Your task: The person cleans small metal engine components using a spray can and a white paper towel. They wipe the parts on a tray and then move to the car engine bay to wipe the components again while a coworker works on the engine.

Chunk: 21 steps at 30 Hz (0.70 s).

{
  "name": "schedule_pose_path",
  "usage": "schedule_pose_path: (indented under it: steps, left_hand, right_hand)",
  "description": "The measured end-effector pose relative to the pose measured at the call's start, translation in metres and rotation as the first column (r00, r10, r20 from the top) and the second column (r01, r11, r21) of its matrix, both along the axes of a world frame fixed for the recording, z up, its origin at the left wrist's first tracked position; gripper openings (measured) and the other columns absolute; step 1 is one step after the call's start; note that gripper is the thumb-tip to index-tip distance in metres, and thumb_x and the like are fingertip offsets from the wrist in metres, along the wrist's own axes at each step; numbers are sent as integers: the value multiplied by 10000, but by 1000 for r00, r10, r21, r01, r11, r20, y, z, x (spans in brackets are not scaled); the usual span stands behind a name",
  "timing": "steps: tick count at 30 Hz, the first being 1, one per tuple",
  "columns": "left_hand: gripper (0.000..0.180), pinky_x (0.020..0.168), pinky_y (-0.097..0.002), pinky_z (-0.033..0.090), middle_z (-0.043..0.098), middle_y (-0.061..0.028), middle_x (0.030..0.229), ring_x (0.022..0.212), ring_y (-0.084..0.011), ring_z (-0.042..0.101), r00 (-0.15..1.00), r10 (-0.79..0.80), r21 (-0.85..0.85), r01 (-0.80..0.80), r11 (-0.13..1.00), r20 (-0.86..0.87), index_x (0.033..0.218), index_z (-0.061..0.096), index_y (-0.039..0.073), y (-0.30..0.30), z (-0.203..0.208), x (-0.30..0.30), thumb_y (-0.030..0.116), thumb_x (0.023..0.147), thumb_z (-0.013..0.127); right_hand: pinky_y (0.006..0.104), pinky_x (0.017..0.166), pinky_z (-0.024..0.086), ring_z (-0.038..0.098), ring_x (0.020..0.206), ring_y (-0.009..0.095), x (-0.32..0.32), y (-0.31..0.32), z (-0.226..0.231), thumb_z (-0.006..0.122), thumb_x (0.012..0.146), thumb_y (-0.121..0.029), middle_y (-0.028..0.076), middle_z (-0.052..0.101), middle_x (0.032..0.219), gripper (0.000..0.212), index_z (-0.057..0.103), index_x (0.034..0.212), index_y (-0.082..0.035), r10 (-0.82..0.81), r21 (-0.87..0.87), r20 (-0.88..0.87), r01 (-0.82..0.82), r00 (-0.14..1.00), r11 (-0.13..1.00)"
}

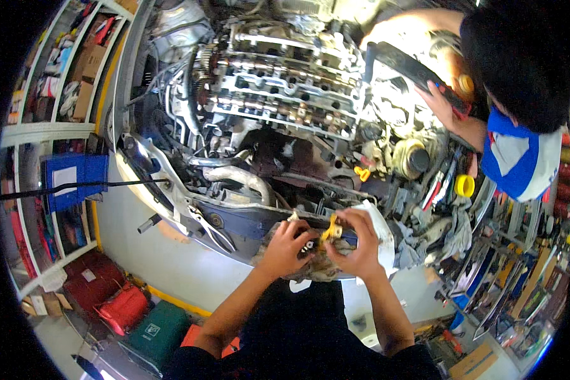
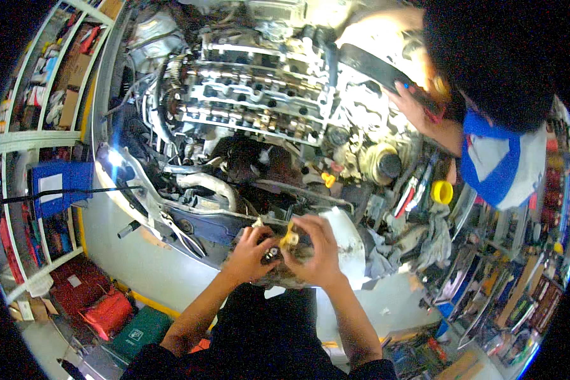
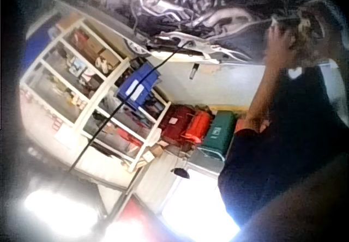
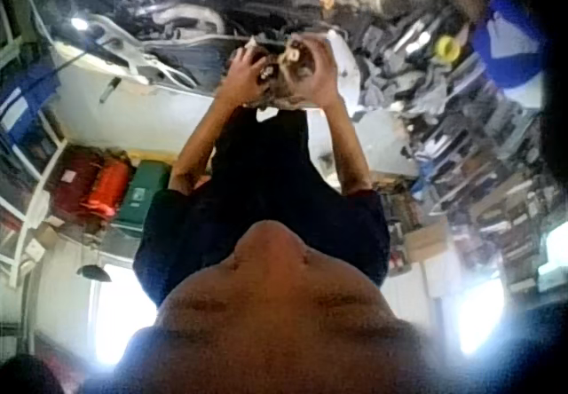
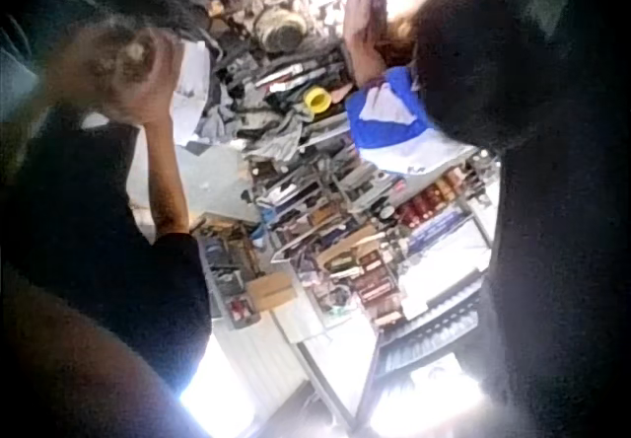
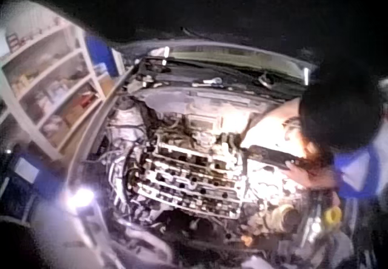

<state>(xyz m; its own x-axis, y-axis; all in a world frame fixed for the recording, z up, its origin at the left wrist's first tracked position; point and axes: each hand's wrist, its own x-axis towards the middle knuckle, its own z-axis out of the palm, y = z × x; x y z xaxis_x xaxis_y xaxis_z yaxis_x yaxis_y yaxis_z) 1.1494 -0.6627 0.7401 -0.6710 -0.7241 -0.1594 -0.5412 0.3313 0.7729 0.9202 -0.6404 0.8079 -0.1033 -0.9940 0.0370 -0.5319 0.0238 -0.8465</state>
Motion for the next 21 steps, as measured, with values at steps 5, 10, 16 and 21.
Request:
schedule_pose_path:
  steps: [5,10,16,21]
  left_hand:
    - [564,1046,-501,497,565,-129,1350,1206,-377,554,999,-15,31,16,999,-29,1329,692,189,-3,-3,7,241,800,881]
    - [609,1040,-497,493,559,-133,1363,1226,-369,549,998,-17,12,17,1000,-55,1364,677,185,3,-14,9,222,790,877]
    - [578,1053,-522,489,554,-153,1392,1275,-394,550,996,-45,61,50,997,-78,1383,657,188,1,-14,15,271,843,845]
    - [557,1032,-500,495,561,-139,1397,1289,-368,549,993,-29,52,35,998,-113,1372,658,176,2,-18,17,241,854,853]
  right_hand:
    - [440,1026,545,669,1175,358,22,-144,-23,871,738,-75,165,670,1235,564,678,1268,-54,42,-257,-108,-68,993,964]
    - [479,1014,528,641,1126,381,48,-256,-71,882,749,-106,158,676,1177,528,644,1220,-82,69,-292,-198,-126,978,948]
    - [489,1066,515,643,1162,381,66,-303,-106,875,784,-143,155,684,1190,506,648,1231,-72,192,-178,-373,-273,908,945]
    - [472,1074,516,634,1184,359,74,-309,-124,848,808,-134,139,665,1222,508,648,1270,-66,213,-108,-440,-287,872,952]
